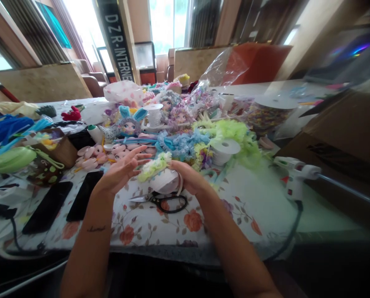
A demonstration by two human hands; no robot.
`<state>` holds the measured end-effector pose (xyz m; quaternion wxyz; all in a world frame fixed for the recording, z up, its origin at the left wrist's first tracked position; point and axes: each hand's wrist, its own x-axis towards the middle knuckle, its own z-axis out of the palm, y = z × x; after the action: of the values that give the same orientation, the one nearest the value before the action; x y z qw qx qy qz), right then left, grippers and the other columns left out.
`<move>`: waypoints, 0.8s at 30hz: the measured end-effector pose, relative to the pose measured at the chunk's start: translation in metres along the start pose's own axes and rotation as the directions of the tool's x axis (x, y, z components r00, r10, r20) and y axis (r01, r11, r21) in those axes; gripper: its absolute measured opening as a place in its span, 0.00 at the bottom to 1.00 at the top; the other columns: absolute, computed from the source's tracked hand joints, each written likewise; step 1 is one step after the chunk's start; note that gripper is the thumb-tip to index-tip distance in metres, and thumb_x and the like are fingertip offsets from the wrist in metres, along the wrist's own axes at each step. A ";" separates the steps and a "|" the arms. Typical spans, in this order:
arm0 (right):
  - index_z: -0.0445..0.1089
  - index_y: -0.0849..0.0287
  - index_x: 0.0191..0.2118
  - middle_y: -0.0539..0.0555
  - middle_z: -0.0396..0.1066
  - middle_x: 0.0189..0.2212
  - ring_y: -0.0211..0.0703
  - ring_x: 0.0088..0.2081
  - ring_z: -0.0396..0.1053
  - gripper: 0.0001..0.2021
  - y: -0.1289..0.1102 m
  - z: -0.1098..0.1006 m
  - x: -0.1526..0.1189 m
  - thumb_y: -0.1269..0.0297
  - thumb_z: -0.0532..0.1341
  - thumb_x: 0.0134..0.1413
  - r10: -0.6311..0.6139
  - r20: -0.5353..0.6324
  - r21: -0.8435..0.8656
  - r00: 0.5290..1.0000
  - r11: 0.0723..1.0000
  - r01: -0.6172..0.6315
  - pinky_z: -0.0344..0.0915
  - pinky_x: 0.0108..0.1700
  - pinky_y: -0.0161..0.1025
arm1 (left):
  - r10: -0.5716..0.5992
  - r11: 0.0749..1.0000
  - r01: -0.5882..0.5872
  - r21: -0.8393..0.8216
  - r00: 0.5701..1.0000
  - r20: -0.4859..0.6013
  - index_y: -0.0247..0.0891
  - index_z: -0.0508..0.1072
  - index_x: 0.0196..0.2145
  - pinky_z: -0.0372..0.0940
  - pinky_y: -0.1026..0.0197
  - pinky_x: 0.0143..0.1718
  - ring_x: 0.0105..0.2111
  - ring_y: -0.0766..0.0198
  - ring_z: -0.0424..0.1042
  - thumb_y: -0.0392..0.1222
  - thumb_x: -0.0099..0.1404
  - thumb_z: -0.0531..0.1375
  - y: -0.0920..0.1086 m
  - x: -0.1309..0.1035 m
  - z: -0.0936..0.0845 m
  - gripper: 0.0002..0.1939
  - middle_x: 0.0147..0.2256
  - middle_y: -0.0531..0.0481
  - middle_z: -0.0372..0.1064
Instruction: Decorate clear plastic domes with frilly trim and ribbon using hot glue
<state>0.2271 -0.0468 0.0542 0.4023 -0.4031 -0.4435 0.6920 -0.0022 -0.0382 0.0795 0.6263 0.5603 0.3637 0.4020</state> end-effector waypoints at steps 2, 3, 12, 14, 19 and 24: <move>0.70 0.58 0.35 0.49 0.67 0.27 0.36 0.25 0.64 0.15 -0.020 -0.001 -0.003 0.51 0.64 0.48 0.005 0.080 -0.217 0.997 0.976 0.013 0.60 0.23 0.32 | -0.083 0.996 0.083 0.016 0.996 0.017 0.45 0.68 0.59 0.68 0.60 0.43 0.57 0.47 0.64 0.65 0.57 0.62 0.004 0.004 -0.003 0.36 0.56 0.40 0.66; 0.71 0.58 0.35 0.49 0.67 0.27 0.36 0.25 0.63 0.16 -0.032 -0.002 -0.005 0.51 0.65 0.47 0.009 0.110 -0.389 0.994 0.921 0.035 0.57 0.22 0.31 | -0.133 0.991 0.133 0.016 0.991 0.009 0.45 0.69 0.58 0.69 0.61 0.40 0.55 0.48 0.66 0.67 0.58 0.60 0.004 0.007 -0.003 0.36 0.55 0.40 0.67; 0.72 0.58 0.46 0.58 0.74 0.41 0.49 0.37 0.71 0.27 -0.098 -0.006 0.011 0.44 0.64 0.44 0.165 0.150 -0.988 0.975 0.069 0.141 0.59 0.29 0.37 | -0.257 0.945 0.300 -0.130 0.926 0.275 0.45 0.62 0.63 0.73 0.54 0.37 0.41 0.54 0.74 0.65 0.60 0.59 -0.027 0.027 0.022 0.38 0.50 0.40 0.69; 0.72 0.58 0.47 0.58 0.74 0.40 0.50 0.37 0.71 0.28 -0.105 -0.003 0.017 0.44 0.64 0.43 0.208 0.150 -0.988 0.967 0.003 0.153 0.59 0.28 0.37 | -0.248 0.943 0.300 -0.143 0.922 0.297 0.48 0.58 0.65 0.73 0.56 0.35 0.36 0.59 0.75 0.59 0.58 0.65 -0.030 0.030 0.029 0.41 0.48 0.42 0.70; 0.74 0.59 0.45 0.57 0.74 0.39 0.51 0.37 0.71 0.28 -0.121 0.008 0.028 0.44 0.65 0.41 0.285 0.175 -0.967 0.942 -0.132 0.220 0.61 0.29 0.39 | -0.181 0.965 0.212 -0.155 0.964 0.195 0.54 0.49 0.68 0.69 0.63 0.37 0.41 0.60 0.74 0.41 0.48 0.73 -0.031 0.032 0.048 0.55 0.58 0.44 0.64; 0.74 0.60 0.45 0.56 0.74 0.36 0.48 0.34 0.72 0.26 -0.127 0.015 0.041 0.48 0.67 0.40 0.351 0.145 -0.971 0.925 -0.131 0.202 0.63 0.28 0.38 | -0.033 0.981 0.052 -0.189 0.994 0.102 0.50 0.44 0.69 0.66 0.57 0.49 0.50 0.52 0.71 0.34 0.44 0.73 -0.040 0.033 0.064 0.62 0.53 0.45 0.70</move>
<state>0.2241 0.0221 0.1697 -0.1701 -0.4553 -0.8499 0.2036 0.0729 -0.0362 0.0459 0.7026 0.5088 0.3041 0.3936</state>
